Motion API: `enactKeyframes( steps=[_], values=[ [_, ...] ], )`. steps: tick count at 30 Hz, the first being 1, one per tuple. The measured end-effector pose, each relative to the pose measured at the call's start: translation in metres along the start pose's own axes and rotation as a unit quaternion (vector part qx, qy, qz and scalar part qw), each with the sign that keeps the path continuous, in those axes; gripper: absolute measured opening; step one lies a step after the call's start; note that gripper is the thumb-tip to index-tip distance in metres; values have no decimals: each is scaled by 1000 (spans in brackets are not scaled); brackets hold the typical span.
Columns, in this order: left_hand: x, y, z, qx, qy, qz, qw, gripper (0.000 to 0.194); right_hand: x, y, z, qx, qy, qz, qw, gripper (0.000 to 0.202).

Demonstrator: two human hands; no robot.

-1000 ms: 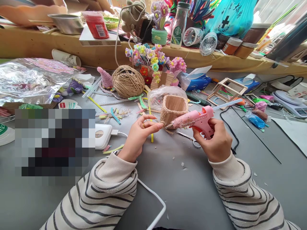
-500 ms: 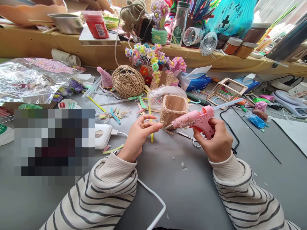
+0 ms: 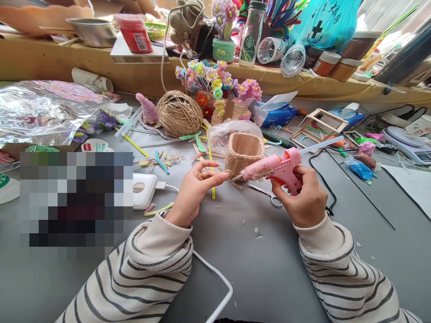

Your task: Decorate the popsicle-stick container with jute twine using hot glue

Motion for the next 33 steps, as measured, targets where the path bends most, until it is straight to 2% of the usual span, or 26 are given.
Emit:
enactKeyframes(
  steps=[15, 33],
  values=[
    [0, 0, 0, -2, -1, -4, 1000, 42, 0, 0, -2, -1, 15, 3, 1000, 33],
    [-3, 3, -3, -23, 3, -13, 1000, 37, 2, -1, 0, 13, -8, -14, 1000, 32]
  ],
)
Point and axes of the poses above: each hand's wrist, its own x-axis towards the middle knuckle, its own y-axis out of the palm, z = x × y, the point moved 4 cm from there along x, towards the middle knuckle, and after that the axes turned 2 degrees about -z, right-handed, at the moved point
